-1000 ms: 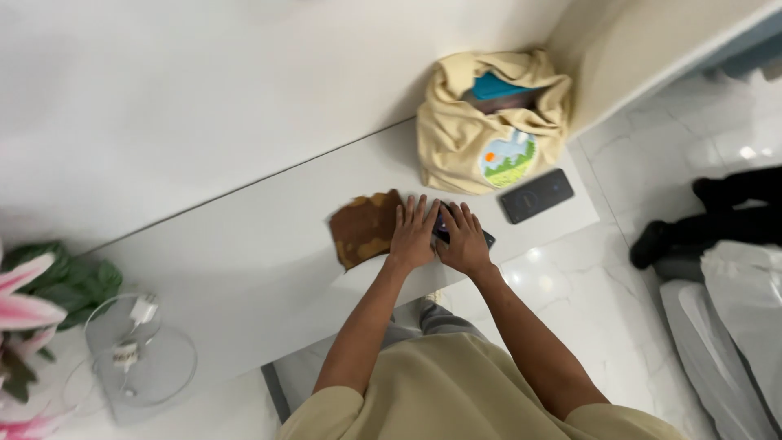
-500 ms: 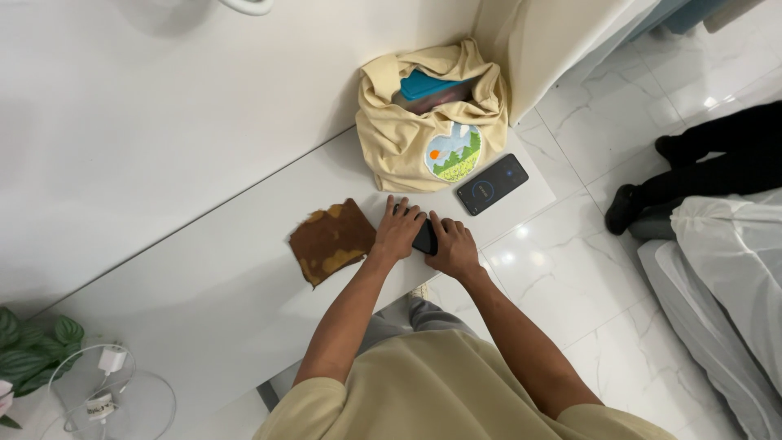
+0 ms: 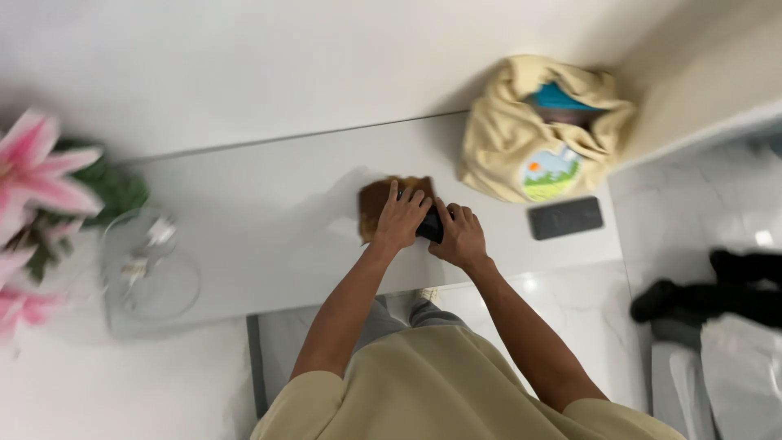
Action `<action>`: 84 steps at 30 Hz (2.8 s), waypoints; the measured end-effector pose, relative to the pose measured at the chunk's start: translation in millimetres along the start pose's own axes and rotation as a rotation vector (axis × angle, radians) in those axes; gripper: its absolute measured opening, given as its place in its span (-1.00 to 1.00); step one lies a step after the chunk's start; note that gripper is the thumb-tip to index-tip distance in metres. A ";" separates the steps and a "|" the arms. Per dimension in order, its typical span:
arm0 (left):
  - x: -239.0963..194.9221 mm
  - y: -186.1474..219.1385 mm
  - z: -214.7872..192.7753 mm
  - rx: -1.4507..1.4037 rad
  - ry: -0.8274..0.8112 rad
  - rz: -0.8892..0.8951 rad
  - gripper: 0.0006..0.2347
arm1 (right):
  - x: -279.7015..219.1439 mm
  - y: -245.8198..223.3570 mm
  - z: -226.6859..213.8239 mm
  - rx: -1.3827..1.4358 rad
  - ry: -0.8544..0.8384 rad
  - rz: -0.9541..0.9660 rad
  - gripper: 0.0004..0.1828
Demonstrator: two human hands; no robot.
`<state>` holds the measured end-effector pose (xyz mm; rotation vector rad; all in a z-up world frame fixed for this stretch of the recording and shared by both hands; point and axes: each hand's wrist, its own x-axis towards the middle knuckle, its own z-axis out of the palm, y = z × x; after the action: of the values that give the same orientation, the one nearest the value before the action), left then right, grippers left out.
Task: The person wipes a white table surface with a brown cloth, moving a charging cable and a tote bag aside to reach different areas. They then place a floral backpack on the table and continue wiping around it.
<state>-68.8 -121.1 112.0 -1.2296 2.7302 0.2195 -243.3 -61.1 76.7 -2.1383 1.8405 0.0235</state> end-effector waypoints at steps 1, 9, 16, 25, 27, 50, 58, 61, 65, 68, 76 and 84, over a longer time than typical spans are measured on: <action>-15.7 -14.2 1.5 -0.008 -0.001 -0.055 -0.42 | 9.3 -16.6 -0.2 -0.007 -0.015 -0.053 0.18; -182.8 -118.2 17.7 -0.037 0.065 -0.459 -0.36 | 58.1 -193.9 25.2 -0.039 0.068 -0.514 0.14; -315.4 -195.0 43.5 -0.019 0.072 -0.728 -0.32 | 73.5 -357.0 55.9 -0.046 -0.006 -0.769 0.11; -382.3 -262.3 80.5 0.040 0.007 -0.824 -0.32 | 93.3 -466.9 84.0 -0.153 -0.235 -0.756 0.20; -382.1 -272.7 97.4 0.072 0.058 -0.825 -0.34 | 98.0 -476.3 88.2 -0.113 -0.258 -0.731 0.23; -351.1 -265.6 82.5 0.067 0.087 -0.759 -0.55 | 109.3 -467.4 95.5 -0.023 -0.292 -0.597 0.20; -266.9 -227.3 31.5 0.113 -0.200 -0.487 -0.34 | 111.6 -370.0 73.4 0.014 -0.221 -0.394 0.25; -220.5 -201.5 17.1 0.119 -0.252 -0.371 -0.36 | 103.1 -322.7 58.6 -0.004 -0.189 -0.319 0.27; -155.1 -160.1 6.3 0.034 -0.293 -0.236 -0.26 | 92.1 -244.1 52.6 0.063 -0.098 -0.220 0.20; -110.9 -122.3 -2.2 -0.045 -0.286 -0.157 -0.25 | 80.4 -181.1 46.7 0.068 0.008 -0.152 0.09; -7.5 -34.6 40.0 -0.261 -0.034 -0.194 -0.42 | 60.7 -63.6 13.6 0.118 0.158 -0.070 -0.29; 5.0 -9.2 107.9 -0.161 0.373 -0.426 -0.48 | 60.1 -28.2 39.3 -0.104 -0.199 -0.143 -0.29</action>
<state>-58.0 -110.3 4.7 -2.0415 2.6841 0.1764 -198.2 -105.7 32.7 -2.2420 1.6033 0.2944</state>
